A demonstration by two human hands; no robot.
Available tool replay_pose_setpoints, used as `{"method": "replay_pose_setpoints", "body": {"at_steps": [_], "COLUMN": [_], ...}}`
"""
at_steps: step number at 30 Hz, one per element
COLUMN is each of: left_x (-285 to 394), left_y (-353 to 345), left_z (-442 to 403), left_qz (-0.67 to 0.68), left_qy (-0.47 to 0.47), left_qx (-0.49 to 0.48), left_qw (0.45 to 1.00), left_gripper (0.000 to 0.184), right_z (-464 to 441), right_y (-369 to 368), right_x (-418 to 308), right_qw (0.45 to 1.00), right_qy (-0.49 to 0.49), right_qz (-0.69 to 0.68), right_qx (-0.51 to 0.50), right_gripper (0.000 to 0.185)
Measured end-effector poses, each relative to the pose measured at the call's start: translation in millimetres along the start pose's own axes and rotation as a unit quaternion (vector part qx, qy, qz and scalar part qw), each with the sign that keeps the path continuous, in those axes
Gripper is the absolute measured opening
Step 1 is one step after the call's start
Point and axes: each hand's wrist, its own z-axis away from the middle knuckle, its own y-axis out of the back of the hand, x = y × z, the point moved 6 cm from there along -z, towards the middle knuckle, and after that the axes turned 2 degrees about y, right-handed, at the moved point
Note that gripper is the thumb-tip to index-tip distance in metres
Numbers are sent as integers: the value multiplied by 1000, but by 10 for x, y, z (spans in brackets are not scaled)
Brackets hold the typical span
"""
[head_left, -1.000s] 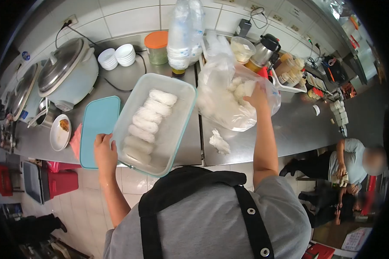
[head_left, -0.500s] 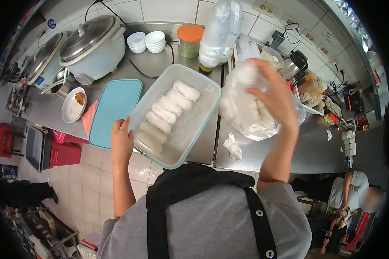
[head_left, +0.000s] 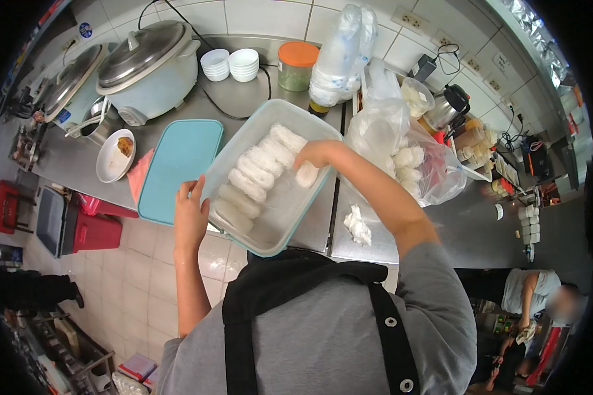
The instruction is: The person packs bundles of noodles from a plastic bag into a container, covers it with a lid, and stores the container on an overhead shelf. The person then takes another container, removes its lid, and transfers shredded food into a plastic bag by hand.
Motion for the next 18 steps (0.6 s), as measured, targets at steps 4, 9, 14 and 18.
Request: {"method": "replay_pose_setpoints", "body": {"at_steps": [4,9,14,18], "left_x": [-24,-32,32,-16], "left_y": [0,11,29,-29], "left_z": [-26,-104,-132,-104], "left_qz": [0,8,-17,57], "left_qy": [9,14,26,55], "left_qx": [-6,-23,0,-3], "left_qw": [1000,1000,1000,997], "left_gripper": [53,49,50,53], "right_z": [1196,2992,2848,2417], "right_y": [789,1051,96,-350], "right_x": [-341,261,1633,1518], "right_qw": [961,839,828,881], "right_qy": [0,-202,-373,-293], "right_qz": [-163,-239,-256,-224], "right_qx": [225,444,331,296], "right_gripper": [42,23,29,44]}}
